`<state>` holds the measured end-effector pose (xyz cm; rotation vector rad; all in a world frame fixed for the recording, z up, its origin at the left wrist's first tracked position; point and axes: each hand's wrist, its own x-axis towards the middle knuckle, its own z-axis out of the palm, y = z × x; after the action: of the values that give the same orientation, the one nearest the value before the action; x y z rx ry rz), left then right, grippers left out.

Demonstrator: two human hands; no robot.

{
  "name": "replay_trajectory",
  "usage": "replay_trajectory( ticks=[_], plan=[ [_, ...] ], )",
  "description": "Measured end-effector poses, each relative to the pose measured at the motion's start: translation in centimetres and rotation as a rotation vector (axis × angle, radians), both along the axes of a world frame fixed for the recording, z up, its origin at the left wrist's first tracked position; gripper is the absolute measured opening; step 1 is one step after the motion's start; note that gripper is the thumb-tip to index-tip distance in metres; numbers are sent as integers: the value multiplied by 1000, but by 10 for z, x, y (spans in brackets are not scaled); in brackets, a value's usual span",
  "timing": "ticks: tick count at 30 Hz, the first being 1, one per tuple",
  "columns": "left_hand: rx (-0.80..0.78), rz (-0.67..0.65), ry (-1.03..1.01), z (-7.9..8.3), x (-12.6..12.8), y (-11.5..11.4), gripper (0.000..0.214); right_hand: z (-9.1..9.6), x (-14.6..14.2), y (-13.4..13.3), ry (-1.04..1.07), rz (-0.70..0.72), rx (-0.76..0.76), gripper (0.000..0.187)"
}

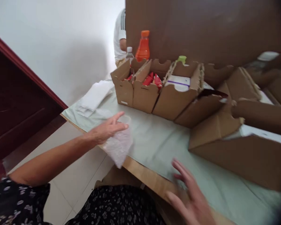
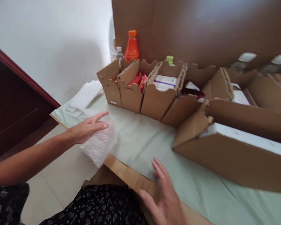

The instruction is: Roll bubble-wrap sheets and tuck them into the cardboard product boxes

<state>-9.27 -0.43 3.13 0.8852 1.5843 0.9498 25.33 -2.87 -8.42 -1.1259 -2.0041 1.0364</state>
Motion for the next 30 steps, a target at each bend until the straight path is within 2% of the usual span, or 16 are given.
replay_trajectory(
  ticks=[2,4,6,8,10,13,15,17,19,22,23,25,28,30],
  plan=[
    [-34,-89,-256,-16,43,4,103,2,-24,-6,129,58,-248,90],
    [-24,-198,-462,-28,73,8,105,6,-39,-4,311,35,-402,109],
    [32,-312,-473,-37,86,9,103,10,-42,1,388,-80,-466,119],
    [146,-381,-235,-46,82,8,96,12,-36,4,355,-223,-482,122],
    [349,-375,186,-56,68,6,80,9,-32,5,298,-316,-459,117],
    [652,-285,852,-67,43,6,55,3,-34,10,221,-369,-335,91],
    [718,-228,1154,-70,28,13,50,2,-37,14,173,-375,-245,71],
    [696,-198,1323,-70,16,25,48,4,-34,17,145,-336,-201,54],
    [656,-259,1374,-69,5,40,37,11,-23,17,128,-266,-202,40],
    [551,-509,1307,-69,-7,61,13,23,3,11,96,-250,-225,28],
    [510,-588,1260,-70,-10,66,15,26,11,7,89,-272,-241,27],
    [463,-670,1169,-73,-11,73,39,30,21,-5,99,-314,-296,29],
    [486,-639,1113,-80,-5,80,75,26,20,-32,201,-345,-447,37],
    [473,-634,1123,-84,3,85,77,18,10,-55,303,-380,-606,41]
  ],
)
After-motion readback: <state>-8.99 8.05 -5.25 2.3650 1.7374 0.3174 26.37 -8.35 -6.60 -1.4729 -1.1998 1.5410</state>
